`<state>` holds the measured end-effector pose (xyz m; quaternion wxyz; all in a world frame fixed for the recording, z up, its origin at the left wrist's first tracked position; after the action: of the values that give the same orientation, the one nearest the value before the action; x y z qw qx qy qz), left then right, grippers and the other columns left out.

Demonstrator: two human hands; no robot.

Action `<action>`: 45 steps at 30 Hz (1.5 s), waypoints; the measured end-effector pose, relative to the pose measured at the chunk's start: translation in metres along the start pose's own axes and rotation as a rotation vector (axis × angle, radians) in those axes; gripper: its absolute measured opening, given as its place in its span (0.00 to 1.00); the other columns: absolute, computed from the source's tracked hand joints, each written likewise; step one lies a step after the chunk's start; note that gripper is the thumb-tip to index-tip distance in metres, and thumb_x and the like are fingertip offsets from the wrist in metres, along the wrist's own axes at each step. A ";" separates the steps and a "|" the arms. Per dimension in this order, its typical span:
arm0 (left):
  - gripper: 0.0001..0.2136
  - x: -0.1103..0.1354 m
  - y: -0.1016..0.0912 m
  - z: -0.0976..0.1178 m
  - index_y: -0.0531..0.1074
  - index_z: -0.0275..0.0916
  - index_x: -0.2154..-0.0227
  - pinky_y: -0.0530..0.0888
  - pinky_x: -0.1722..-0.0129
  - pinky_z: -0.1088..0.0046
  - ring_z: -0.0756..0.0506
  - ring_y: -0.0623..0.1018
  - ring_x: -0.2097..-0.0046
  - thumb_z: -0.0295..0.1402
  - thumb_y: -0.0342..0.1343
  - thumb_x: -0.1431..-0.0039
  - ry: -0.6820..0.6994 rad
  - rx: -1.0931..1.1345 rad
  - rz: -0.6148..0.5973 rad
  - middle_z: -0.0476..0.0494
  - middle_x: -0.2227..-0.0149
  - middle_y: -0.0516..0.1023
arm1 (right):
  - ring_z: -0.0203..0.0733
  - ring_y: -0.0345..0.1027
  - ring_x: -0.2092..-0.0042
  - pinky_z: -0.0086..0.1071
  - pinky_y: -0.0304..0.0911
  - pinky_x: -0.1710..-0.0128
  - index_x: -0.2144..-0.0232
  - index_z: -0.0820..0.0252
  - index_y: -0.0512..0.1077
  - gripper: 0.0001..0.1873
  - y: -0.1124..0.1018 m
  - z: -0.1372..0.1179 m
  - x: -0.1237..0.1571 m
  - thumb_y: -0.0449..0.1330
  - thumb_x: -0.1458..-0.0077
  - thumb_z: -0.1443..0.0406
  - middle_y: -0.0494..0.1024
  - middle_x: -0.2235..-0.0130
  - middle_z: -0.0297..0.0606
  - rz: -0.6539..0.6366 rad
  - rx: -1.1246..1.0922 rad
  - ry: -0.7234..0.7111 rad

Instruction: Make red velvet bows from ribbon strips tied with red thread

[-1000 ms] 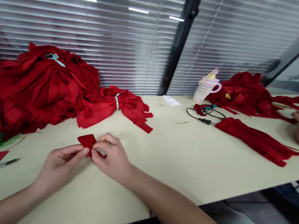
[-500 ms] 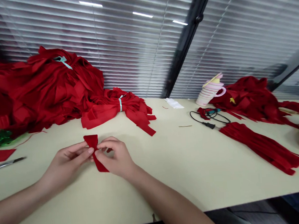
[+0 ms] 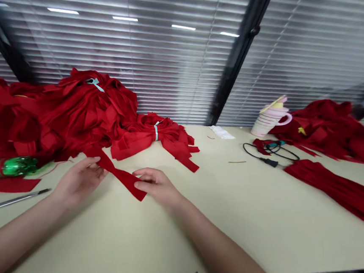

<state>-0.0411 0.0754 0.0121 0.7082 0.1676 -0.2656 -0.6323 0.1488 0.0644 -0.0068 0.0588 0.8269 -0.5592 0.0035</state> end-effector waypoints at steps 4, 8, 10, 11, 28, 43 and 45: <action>0.07 -0.007 -0.005 0.014 0.63 0.37 0.83 0.73 0.67 0.77 0.53 0.73 0.71 0.21 0.57 0.61 0.103 -0.014 0.035 0.54 0.77 0.71 | 0.40 0.71 0.64 0.34 0.65 0.63 0.61 0.60 0.71 0.21 -0.016 -0.005 -0.005 0.66 0.60 0.60 0.76 0.66 0.37 0.128 0.001 -0.052; 0.12 -0.011 -0.008 0.014 0.63 0.37 0.82 0.73 0.66 0.77 0.53 0.73 0.72 0.23 0.63 0.63 0.217 -0.127 0.039 0.55 0.79 0.70 | 0.37 0.69 0.69 0.30 0.63 0.70 0.62 0.61 0.71 0.23 -0.036 -0.010 -0.009 0.68 0.63 0.61 0.74 0.70 0.35 0.257 0.046 -0.074; 0.12 -0.012 -0.009 0.012 0.66 0.36 0.80 0.74 0.66 0.76 0.53 0.73 0.73 0.24 0.65 0.64 0.266 -0.228 0.052 0.54 0.78 0.72 | 0.35 0.67 0.72 0.29 0.61 0.74 0.63 0.63 0.71 0.23 -0.045 -0.010 -0.010 0.69 0.65 0.62 0.73 0.73 0.34 0.292 0.079 -0.048; 0.12 -0.012 -0.009 0.011 0.67 0.36 0.78 0.74 0.68 0.76 0.53 0.74 0.74 0.24 0.66 0.65 0.280 -0.285 0.056 0.53 0.77 0.73 | 0.34 0.66 0.74 0.28 0.60 0.76 0.64 0.63 0.71 0.23 -0.048 -0.010 -0.011 0.69 0.66 0.64 0.72 0.75 0.33 0.299 0.094 -0.029; 0.07 -0.011 -0.002 -0.023 0.73 0.33 0.70 0.74 0.58 0.76 0.49 0.77 0.62 0.27 0.63 0.54 0.003 -0.196 -0.118 0.42 0.65 0.78 | 0.33 0.66 0.77 0.31 0.64 0.74 0.73 0.62 0.68 0.11 -0.025 0.009 -0.014 0.63 0.62 0.64 0.74 0.74 0.35 0.168 0.062 0.014; 0.05 0.013 0.011 -0.040 0.76 0.33 0.74 0.72 0.56 0.71 0.49 0.76 0.63 0.31 0.62 0.50 -0.094 -0.264 -0.325 0.46 0.70 0.77 | 0.34 0.66 0.71 0.27 0.60 0.73 0.74 0.59 0.65 0.08 0.005 -0.005 0.002 0.60 0.61 0.70 0.72 0.71 0.31 0.083 0.213 -0.140; 0.06 0.015 0.011 -0.044 0.74 0.33 0.78 0.74 0.62 0.74 0.50 0.76 0.66 0.30 0.63 0.52 -0.102 -0.301 -0.318 0.48 0.75 0.76 | 0.35 0.67 0.69 0.28 0.61 0.70 0.73 0.60 0.67 0.08 0.011 -0.006 0.002 0.62 0.59 0.66 0.73 0.70 0.32 0.032 0.170 -0.168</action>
<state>-0.0056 0.0574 -0.0150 0.6022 0.0674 -0.1740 -0.7762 0.1394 0.0587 0.0000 -0.0586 0.8174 -0.5729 -0.0178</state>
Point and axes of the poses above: each hand's wrist, its own x-axis away from the middle knuckle, its own y-axis out of the palm, z = x × y, the point moved 5 cm from there along -x, towards the middle knuckle
